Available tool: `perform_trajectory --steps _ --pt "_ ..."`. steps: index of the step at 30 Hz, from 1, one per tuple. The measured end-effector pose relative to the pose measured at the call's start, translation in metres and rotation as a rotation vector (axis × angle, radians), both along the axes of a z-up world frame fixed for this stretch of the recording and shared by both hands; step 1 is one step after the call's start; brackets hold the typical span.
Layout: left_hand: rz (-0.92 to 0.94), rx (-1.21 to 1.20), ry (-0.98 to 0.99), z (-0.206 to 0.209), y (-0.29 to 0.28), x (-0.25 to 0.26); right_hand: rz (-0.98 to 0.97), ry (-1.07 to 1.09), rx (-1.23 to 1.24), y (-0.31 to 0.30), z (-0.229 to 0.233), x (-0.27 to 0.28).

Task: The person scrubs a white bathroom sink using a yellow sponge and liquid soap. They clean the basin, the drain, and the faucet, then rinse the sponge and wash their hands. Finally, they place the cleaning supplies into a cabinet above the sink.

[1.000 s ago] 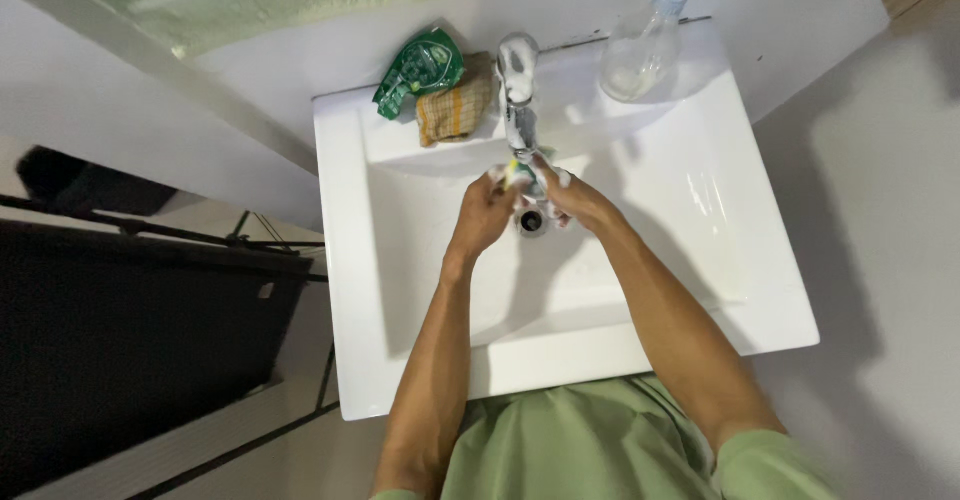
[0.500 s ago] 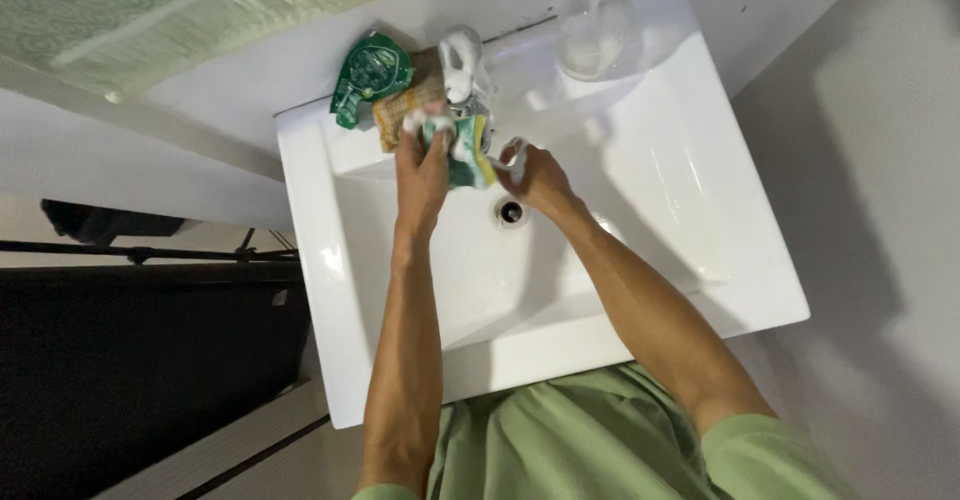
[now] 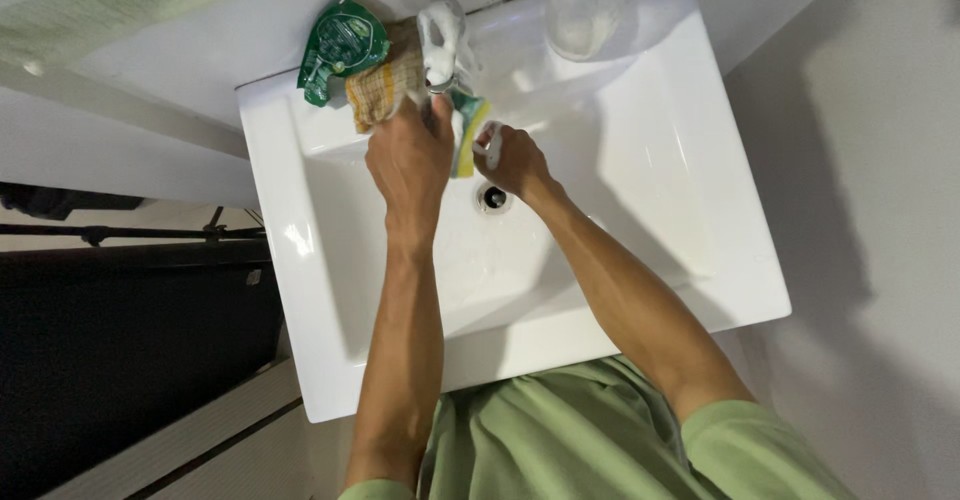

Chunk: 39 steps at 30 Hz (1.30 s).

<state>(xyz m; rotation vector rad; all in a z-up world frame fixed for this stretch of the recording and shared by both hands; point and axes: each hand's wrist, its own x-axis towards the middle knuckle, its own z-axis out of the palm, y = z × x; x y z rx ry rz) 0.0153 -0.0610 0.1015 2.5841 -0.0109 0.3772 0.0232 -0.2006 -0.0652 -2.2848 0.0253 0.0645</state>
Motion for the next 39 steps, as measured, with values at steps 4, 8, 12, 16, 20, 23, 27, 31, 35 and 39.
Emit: perform_trajectory --steps 4,8,12,16,20,23,27,31,35,39 --pt "-0.16 0.051 -0.106 0.012 -0.016 -0.026 0.046 -0.014 -0.023 -0.006 -0.014 0.002" --pt "-0.263 0.062 -0.292 -0.025 -0.022 -0.013 0.055 -0.059 -0.055 -0.007 -0.011 0.004" --pt "-0.277 -0.137 -0.087 -0.053 -0.008 0.017 0.026 0.086 -0.07 0.001 0.004 -0.001" --pt "-0.301 -0.235 0.045 -0.037 -0.003 0.025 0.043 -0.003 -0.01 0.001 0.003 -0.002" --pt "-0.32 -0.095 -0.057 -0.001 -0.007 -0.013 0.086 0.042 -0.073 0.001 -0.013 0.002" --pt "-0.371 -0.112 -0.125 0.01 -0.012 -0.031 0.063 0.112 -0.065 0.002 -0.009 0.003" --pt "-0.327 -0.101 0.015 -0.006 -0.011 -0.007 0.057 0.132 -0.174 0.006 -0.001 -0.005" --pt "-0.317 -0.242 0.112 -0.013 -0.005 0.029 0.059 0.033 -0.032 0.005 0.011 -0.008" --pt "-0.341 -0.368 0.034 -0.003 0.005 0.018 0.062 -0.003 -0.044 0.006 0.0 -0.008" --pt "-0.297 -0.352 0.102 0.007 0.012 -0.014 0.116 -0.193 -0.102 0.009 -0.025 -0.011"
